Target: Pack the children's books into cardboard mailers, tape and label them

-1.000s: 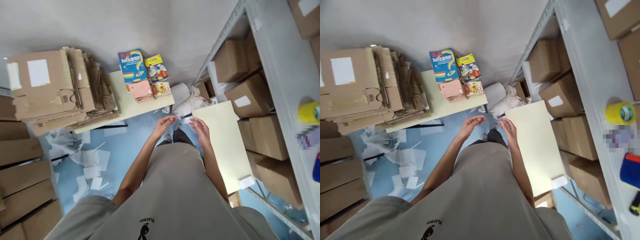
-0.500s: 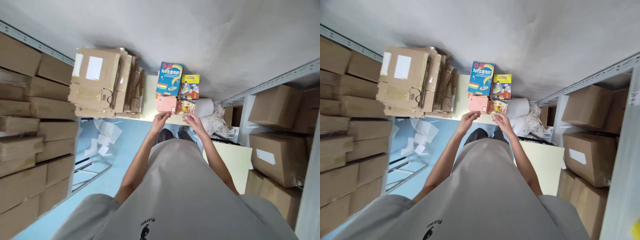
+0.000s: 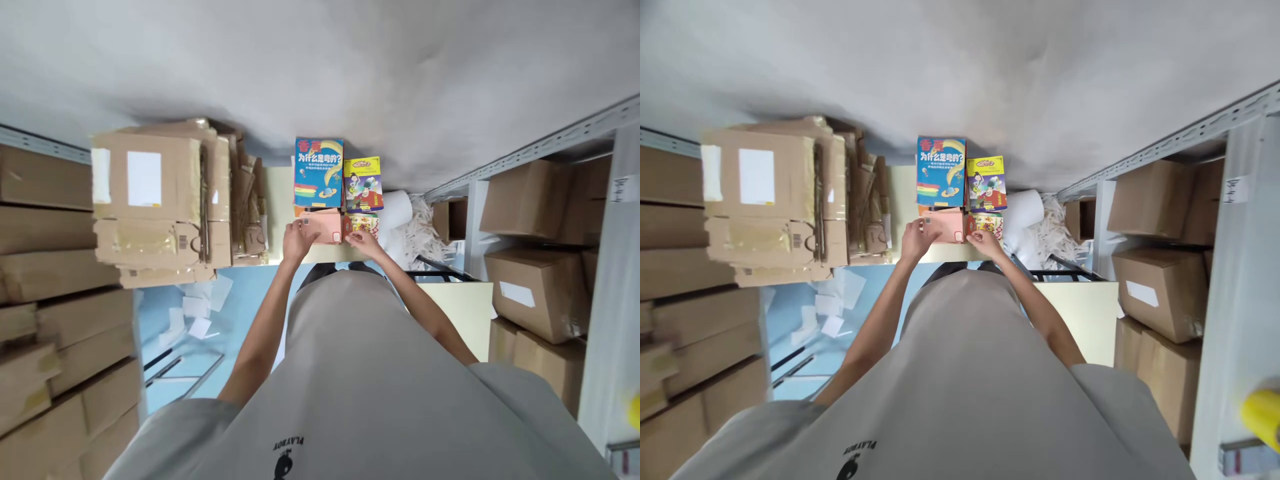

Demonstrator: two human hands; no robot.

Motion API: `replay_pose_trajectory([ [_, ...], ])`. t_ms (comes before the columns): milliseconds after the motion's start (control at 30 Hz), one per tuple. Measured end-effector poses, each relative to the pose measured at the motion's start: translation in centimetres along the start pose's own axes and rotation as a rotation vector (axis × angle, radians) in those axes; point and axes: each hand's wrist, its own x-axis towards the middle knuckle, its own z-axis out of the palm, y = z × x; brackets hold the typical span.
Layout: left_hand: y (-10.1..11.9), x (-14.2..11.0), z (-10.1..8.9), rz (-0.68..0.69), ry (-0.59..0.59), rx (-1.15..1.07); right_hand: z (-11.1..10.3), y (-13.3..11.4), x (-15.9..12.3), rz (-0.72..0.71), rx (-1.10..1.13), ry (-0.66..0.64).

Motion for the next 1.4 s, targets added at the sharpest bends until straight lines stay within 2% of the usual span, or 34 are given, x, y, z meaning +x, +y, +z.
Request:
replay_pose_trajectory([
  [200, -1.8, 2.7, -0.6, 0.041, -0.053, 0.018, 0.1, -0.1, 0.3, -0.027, 0.075, 0.128],
  [400, -3.1, 4.4, -1.6, 0.026, -0.149, -0.056, 3.2, -1.1, 2.1, 0.021, -0.039, 0.214],
  [500, -2.9, 4.3, -2.1, 0.075, -0.146, -0.035, 4.5, -1.3, 3.1, 0.044, -0.035, 0.266],
  [600, -2.7, 3.8, -2.9, 0.177, -0.136, -0.013, 4.7, -1.1, 3.3, 0.052, 0.003, 0.295],
  [800, -2.4, 2.9, -4.3, 0.336, -0.271, -0.121, 4.5, -0.6, 1.8, 0.036, 0.093, 0.325],
  [900, -2.3, 3.1, -4.5, 0.356, -0.309, -0.119, 4.8, -0.4, 1.5, 0.037, 0.100, 0.363],
  [1100, -2.7, 3.6, -4.3, 0.326, -0.279, -0.101, 5.8, -0.3, 1.4, 0.034, 0.023, 0.456],
  [1167, -3.1, 3.6, -4.2, 0.320, -0.293, -0.103, 5.4, -0.5, 1.5, 0.040, -0.018, 0.486],
  [1233, -3.5, 3.5, -4.1, 0.312, -0.281, -0.100, 4.1, -0.9, 1.8, 0.050, -0.086, 0.567],
  [1333, -3.8, 3.3, -3.9, 0.322, -0.229, -0.097, 0.7, -1.7, 3.1, 0.090, -0.246, 0.790],
  [1400, -3.6, 3.1, -3.8, 0.344, -0.210, -0.111, -1.7, -2.2, 4.6, 0.144, -0.285, 0.876],
])
